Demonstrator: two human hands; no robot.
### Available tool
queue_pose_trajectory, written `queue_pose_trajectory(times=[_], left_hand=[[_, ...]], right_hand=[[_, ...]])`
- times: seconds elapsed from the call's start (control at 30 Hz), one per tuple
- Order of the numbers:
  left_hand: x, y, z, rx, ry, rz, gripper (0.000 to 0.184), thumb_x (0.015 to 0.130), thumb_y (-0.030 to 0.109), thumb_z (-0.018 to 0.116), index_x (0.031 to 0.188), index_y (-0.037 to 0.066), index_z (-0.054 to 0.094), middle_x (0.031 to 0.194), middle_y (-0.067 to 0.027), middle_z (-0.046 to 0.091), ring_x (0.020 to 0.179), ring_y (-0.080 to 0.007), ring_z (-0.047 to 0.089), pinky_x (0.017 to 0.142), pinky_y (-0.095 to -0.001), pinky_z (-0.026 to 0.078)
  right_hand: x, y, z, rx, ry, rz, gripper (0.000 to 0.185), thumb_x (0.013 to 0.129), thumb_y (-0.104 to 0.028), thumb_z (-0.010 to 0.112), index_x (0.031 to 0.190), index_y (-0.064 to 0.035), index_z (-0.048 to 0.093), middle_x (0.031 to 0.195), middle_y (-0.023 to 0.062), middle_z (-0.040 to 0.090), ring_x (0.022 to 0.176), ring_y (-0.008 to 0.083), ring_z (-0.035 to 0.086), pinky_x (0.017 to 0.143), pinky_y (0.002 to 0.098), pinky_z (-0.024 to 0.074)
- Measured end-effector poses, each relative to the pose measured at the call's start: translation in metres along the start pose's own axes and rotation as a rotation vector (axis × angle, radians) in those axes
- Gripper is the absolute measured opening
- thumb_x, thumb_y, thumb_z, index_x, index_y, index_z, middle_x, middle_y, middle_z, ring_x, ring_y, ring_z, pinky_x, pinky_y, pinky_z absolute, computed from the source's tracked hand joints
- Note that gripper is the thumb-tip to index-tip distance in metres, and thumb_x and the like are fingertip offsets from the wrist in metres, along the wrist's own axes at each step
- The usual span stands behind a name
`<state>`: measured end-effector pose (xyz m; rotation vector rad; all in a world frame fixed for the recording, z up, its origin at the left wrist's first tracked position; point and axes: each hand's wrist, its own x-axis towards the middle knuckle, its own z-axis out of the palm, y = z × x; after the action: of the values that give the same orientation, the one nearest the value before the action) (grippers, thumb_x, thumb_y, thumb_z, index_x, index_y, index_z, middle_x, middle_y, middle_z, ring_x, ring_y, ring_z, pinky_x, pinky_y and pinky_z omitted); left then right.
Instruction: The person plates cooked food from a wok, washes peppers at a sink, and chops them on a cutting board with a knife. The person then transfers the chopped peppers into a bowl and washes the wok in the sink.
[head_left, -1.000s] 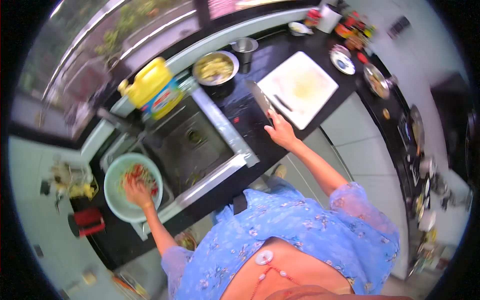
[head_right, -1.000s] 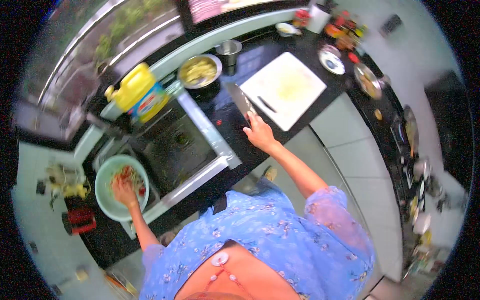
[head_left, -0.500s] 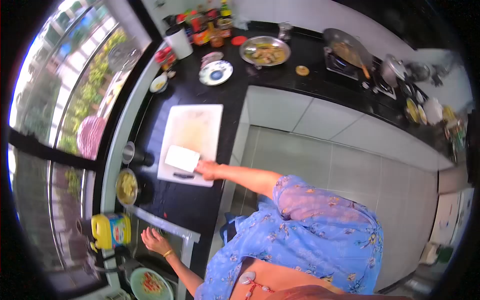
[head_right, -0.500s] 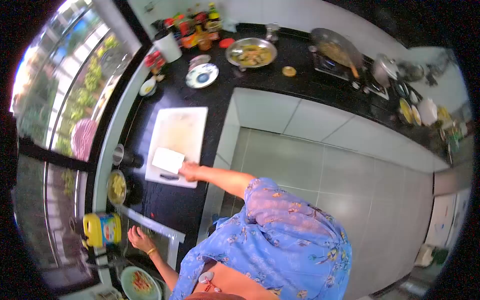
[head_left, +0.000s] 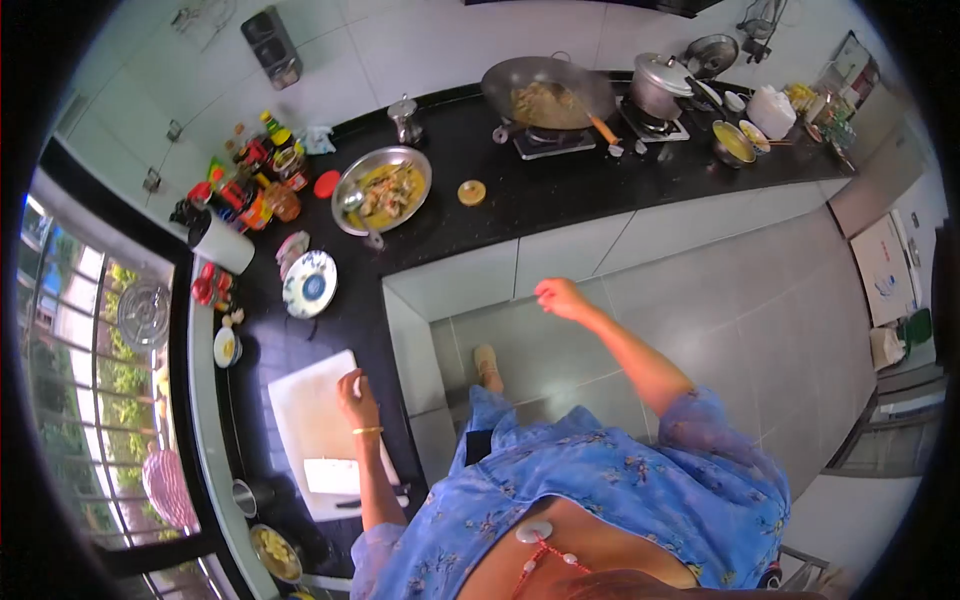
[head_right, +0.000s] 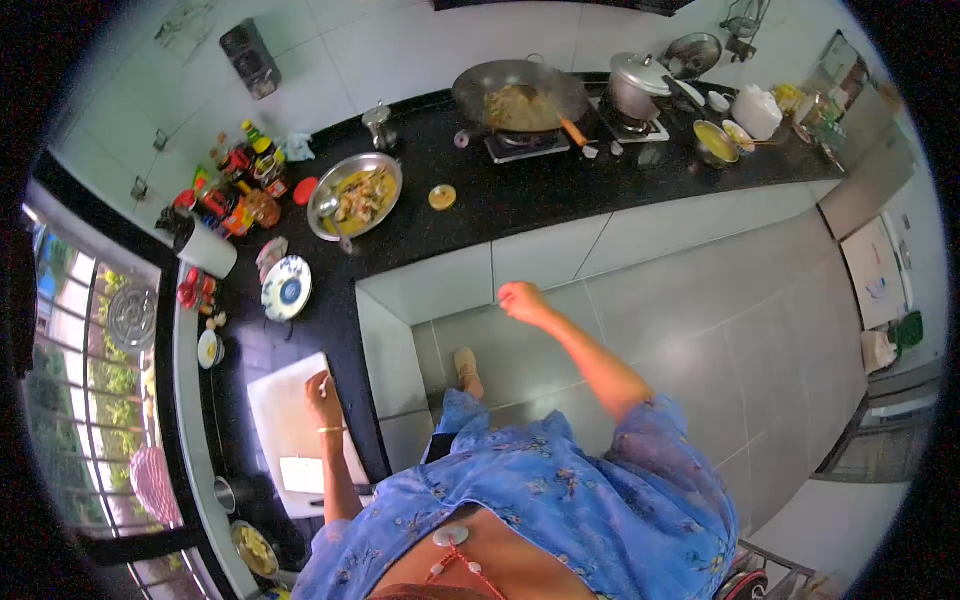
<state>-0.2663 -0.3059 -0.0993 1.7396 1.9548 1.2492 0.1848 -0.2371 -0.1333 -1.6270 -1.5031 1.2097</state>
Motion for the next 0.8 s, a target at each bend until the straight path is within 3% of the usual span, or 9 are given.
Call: queue_pose_trajectory(times=[0.27,0.4,0.6,0.63,0.67,0.73,0.77,0.8], left_hand=[[0.128,0.033,0.160,-0.136,-0.273,0.180,0.016,0.070,0.002,0.059,0.086,0.004,0.061,0.084,-0.0125,0.062,0.082,-0.0291,0.058,0.075,-0.0372,0.046],[0.167,0.063,0.205,-0.180,-0.382,0.200,0.015,0.071,0.003,0.059,0.085,0.003,0.061,0.084,-0.0129,0.062,0.079,-0.0284,0.059,0.072,-0.0366,0.047],[0.185,0.082,0.234,-0.165,-0.491,0.156,0.016,0.070,0.004,0.059,0.085,0.003,0.062,0.083,-0.0134,0.061,0.078,-0.0291,0.058,0.072,-0.0366,0.047],[0.182,0.082,0.234,-0.132,-0.501,0.178,0.016,0.070,0.004,0.059,0.085,0.004,0.062,0.084,-0.0134,0.061,0.079,-0.0300,0.058,0.072,-0.0374,0.047],[0.180,0.079,0.234,-0.094,-0.510,0.198,0.016,0.070,0.004,0.059,0.085,0.004,0.061,0.084,-0.0135,0.061,0.080,-0.0308,0.058,0.073,-0.0383,0.046],[0.172,0.071,0.232,-0.038,-0.500,0.189,0.016,0.070,0.004,0.058,0.085,0.004,0.061,0.084,-0.0135,0.061,0.081,-0.0315,0.057,0.074,-0.0389,0.046],[0.168,0.069,0.231,0.013,-0.507,0.197,0.016,0.070,0.004,0.058,0.085,0.004,0.061,0.084,-0.0136,0.061,0.083,-0.0322,0.057,0.075,-0.0396,0.046],[0.163,0.074,0.226,0.016,-0.507,0.103,0.017,0.069,0.004,0.058,0.086,0.005,0.060,0.085,-0.0128,0.061,0.083,-0.0323,0.056,0.074,-0.0400,0.045]], right_hand=[[0.055,-0.035,-0.173,0.036,0.403,0.141,0.017,0.074,-0.002,0.054,0.090,0.0003,0.059,0.069,0.0069,0.060,0.057,0.0133,0.059,0.050,0.0265,0.0465],[0.096,-0.025,-0.224,0.081,0.511,0.343,0.011,0.073,-0.002,0.054,0.082,-0.0004,0.059,0.063,0.0067,0.060,0.051,0.0129,0.058,0.044,0.0267,0.0449],[0.195,0.023,-0.290,0.039,0.684,0.437,0.005,0.073,-0.008,0.060,0.076,-0.0043,0.060,0.059,0.0050,0.058,0.046,0.0115,0.056,0.040,0.0267,0.0437],[0.214,0.038,-0.299,-0.006,0.759,0.439,0.014,0.071,-0.015,0.066,0.076,-0.0038,0.059,0.063,0.0075,0.060,0.055,0.0193,0.061,0.049,0.0323,0.0485],[0.232,0.054,-0.310,-0.015,0.736,0.427,0.014,0.071,-0.015,0.066,0.076,-0.0038,0.059,0.063,0.0075,0.060,0.055,0.0193,0.061,0.049,0.0323,0.0485],[0.260,0.066,-0.323,-0.651,0.825,0.251,0.025,0.068,-0.021,0.069,0.081,-0.0033,0.058,0.077,0.0127,0.062,0.073,0.0283,0.063,0.063,0.0386,0.0500],[0.268,0.065,-0.330,-0.617,0.752,0.344,0.030,0.069,-0.025,0.068,0.088,-0.0051,0.058,0.091,0.0165,0.061,0.088,0.0333,0.059,0.075,0.0422,0.0471],[0.282,0.087,-0.335,-0.763,0.711,0.321,0.032,0.072,-0.029,0.065,0.092,-0.0058,0.057,0.094,0.0165,0.060,0.088,0.0319,0.059,0.074,0.0410,0.0475]])
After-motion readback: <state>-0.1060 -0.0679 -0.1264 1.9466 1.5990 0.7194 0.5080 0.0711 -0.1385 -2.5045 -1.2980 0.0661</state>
